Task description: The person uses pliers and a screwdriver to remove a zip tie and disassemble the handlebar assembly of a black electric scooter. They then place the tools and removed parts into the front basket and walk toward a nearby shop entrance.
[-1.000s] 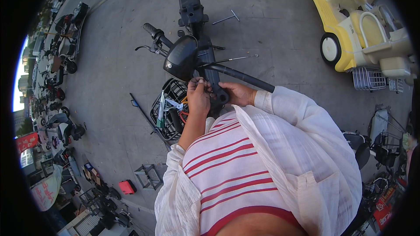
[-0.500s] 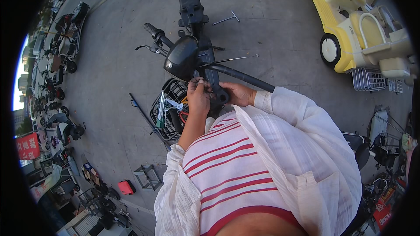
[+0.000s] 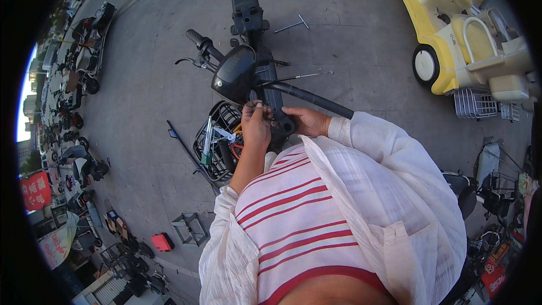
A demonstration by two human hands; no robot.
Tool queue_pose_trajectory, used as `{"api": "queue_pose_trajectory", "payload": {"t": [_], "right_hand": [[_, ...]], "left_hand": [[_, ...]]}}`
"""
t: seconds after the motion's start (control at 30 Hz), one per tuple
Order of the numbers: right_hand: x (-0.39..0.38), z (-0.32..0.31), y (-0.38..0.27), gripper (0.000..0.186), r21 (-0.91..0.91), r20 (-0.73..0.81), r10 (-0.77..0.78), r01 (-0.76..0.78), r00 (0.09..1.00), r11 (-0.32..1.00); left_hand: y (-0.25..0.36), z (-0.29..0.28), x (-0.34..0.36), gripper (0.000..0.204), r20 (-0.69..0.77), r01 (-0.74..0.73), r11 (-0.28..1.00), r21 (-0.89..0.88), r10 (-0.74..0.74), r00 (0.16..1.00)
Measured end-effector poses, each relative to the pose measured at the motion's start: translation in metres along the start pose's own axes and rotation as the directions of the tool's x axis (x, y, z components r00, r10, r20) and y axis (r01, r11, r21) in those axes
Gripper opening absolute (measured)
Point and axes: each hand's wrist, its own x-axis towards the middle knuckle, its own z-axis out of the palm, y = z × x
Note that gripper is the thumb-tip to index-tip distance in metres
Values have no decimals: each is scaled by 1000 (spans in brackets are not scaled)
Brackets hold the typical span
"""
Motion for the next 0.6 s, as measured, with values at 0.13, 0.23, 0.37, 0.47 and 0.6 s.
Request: {"api": "queue_pose_trajectory", "payload": {"t": [0.13, 0.23, 0.37, 0.47, 0.6], "right_hand": [[-1, 1, 1, 42, 1, -18, 10, -10, 1000, 1000], [-2, 3, 0, 42, 10, -30, 19, -19, 999, 1000], [-4, 4, 0, 41, -4, -3, 17, -17, 1000, 1000], [-3, 2, 1, 41, -8, 4, 13, -13, 1000, 1000], [0, -1, 2, 40, -6, -13, 27, -27, 1000, 1000]], "left_hand": [[0, 0, 1, 7, 5, -14, 1000, 1, 14, 1000], [3, 2, 0, 8, 15, -11, 1000, -10, 12, 1000], [5, 3, -5, 9, 5, 24, 998, -54, -24, 1000], [5, 2, -4, 8, 10, 34, 999, -41, -34, 999], [2, 0, -1, 7, 14, 2, 1000, -4, -2, 1000]]}}
